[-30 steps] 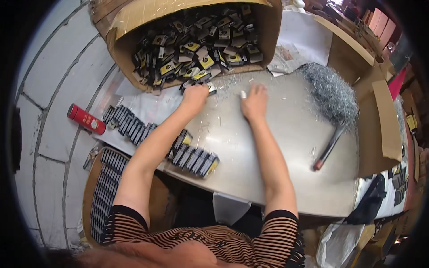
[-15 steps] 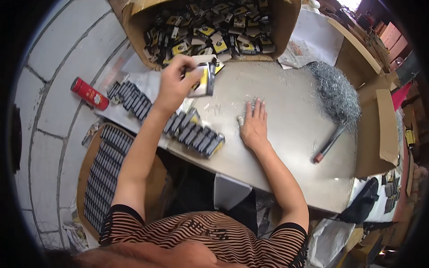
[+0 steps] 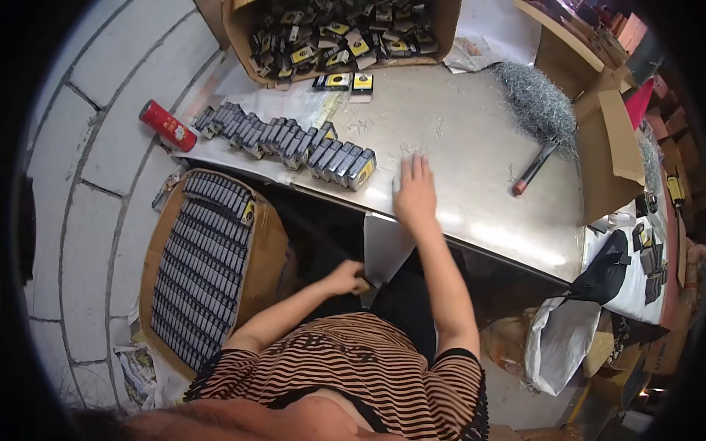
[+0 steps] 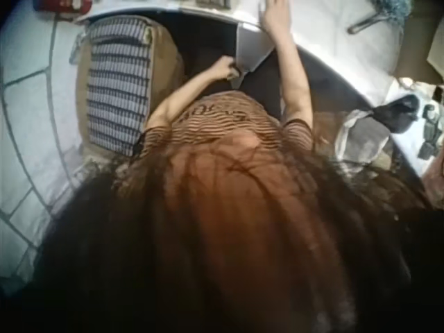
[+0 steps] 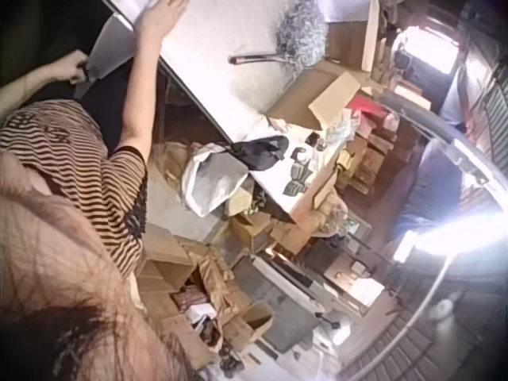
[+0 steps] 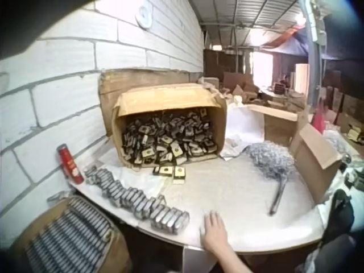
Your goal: Packing small labeled components into individual boxes and organizing them into a storage tray.
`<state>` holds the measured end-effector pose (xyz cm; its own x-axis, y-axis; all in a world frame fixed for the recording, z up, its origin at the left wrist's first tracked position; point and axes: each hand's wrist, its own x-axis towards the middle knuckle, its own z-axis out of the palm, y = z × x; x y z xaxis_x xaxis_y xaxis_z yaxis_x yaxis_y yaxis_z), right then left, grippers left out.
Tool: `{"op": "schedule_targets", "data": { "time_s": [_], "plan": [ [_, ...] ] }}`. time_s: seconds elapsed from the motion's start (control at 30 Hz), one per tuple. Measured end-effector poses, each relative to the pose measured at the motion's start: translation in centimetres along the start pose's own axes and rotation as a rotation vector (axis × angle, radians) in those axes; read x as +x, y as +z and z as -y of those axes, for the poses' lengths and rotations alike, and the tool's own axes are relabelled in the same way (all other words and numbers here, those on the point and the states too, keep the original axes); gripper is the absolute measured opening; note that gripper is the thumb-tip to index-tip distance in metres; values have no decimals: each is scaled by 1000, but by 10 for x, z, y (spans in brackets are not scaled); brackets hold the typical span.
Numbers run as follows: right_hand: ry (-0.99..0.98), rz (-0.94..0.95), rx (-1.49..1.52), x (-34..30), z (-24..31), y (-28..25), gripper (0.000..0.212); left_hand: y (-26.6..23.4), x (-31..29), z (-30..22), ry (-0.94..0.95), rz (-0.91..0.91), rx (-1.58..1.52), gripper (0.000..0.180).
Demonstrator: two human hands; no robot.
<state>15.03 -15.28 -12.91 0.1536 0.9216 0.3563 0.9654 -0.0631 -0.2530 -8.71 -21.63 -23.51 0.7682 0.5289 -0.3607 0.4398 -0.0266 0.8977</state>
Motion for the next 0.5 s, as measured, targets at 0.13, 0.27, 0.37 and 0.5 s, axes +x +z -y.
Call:
{"op": "schedule_targets", "data": {
  "time_s": [0.13,0.27,0.37,0.5],
  "plan": [
    [86,170,108,-38,48,-28,49,24,-13,-3,-149,-59,-512,22],
    [55,-62,134,-32,47,-51,44,13,-22,-12,-227,43,-947,34],
    [-55,91,-31,-44,47,-39,52,7,-21,-10,-297,64,-822,37],
    [-108,85,147,-91,69,-60,56,7,-27,1,-176,118,-931,42]
  ]
}}
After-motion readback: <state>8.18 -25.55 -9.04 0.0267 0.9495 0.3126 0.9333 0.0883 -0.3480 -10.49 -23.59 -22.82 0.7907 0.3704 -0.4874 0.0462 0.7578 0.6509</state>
